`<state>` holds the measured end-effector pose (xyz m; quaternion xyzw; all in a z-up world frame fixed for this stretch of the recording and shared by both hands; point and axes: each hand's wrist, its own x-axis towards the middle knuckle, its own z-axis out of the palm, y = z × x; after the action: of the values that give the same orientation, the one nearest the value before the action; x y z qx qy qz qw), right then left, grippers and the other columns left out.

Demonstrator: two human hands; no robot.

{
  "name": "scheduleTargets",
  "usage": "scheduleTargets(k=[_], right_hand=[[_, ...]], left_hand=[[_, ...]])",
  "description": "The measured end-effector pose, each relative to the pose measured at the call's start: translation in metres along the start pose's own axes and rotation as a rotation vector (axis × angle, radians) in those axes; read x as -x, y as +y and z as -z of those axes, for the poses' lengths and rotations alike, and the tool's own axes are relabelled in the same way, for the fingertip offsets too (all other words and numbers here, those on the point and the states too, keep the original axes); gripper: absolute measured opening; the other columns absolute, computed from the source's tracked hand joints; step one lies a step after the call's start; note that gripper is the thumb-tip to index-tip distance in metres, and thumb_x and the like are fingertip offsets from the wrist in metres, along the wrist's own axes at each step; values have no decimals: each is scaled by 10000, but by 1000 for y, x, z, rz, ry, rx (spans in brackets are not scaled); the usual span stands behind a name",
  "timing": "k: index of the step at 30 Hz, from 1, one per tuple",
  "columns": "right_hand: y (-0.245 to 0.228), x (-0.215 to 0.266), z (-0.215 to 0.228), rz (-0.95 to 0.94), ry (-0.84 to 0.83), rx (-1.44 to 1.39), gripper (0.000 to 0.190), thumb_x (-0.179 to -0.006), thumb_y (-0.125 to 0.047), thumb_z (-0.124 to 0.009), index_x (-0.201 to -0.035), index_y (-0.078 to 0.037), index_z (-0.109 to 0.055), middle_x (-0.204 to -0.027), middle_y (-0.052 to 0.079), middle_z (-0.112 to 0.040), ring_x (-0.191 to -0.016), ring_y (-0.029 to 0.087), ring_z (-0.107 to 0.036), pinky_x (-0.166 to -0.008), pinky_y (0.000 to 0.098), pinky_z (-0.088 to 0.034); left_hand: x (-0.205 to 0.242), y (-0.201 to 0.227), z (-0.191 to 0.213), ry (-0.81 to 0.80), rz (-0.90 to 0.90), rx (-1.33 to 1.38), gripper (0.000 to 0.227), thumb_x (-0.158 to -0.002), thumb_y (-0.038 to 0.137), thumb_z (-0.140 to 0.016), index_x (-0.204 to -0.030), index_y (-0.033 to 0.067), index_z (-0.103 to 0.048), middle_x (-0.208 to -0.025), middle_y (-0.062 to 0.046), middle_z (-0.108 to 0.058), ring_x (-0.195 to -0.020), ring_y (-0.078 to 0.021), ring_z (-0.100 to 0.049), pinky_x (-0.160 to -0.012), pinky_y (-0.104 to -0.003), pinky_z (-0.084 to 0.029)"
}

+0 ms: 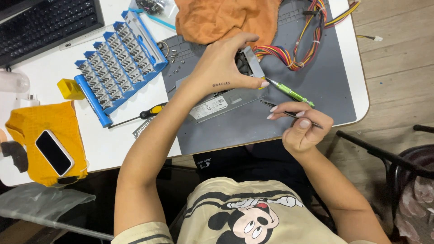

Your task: The person disassembles a computer power supply unit on a workbench. They use a screwdriver to remove screws from the casing, detach the metal cover, and then use tweezers to manipulate internal components and wires.

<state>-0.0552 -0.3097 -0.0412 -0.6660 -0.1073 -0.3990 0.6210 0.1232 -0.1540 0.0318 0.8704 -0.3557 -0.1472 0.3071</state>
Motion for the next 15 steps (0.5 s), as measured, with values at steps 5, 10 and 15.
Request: scheduleTargets(k=[5,10,15], right_hand=[[4,2,-7,68,14,83,246,-1185,-264,-297,-1088,-47,-234,-748,374,-571,-478,381,-600,-435,355,-536],[5,-1,0,152,-32,97,377,-1158,-265,-317,-869,-23,-341,-755,285,-695,-466,326,-694,-450,347,-560],[24,15,0,56,-45,188,475,-1121,-234,-358,-666,-111,-415,-695,181,-733,-450,243,-695,-498,301,-583]], left_hand=[[-5,-8,-9,15,17,-50,1022,-628,733,-871,-1373,76,-631,-1258,-77,-719,-1184,-285,-663,-950,-411,-481],[-3,-4,-7,62,-22,-25,950,-570,726,-909,-1238,72,-740,-1084,-193,-782,-1090,-404,-748,-991,-509,-553],[-2,0,-14,20,-4,-75,988,-535,723,-851,-1235,36,-739,-1059,-178,-776,-1051,-367,-761,-923,-455,-591]])
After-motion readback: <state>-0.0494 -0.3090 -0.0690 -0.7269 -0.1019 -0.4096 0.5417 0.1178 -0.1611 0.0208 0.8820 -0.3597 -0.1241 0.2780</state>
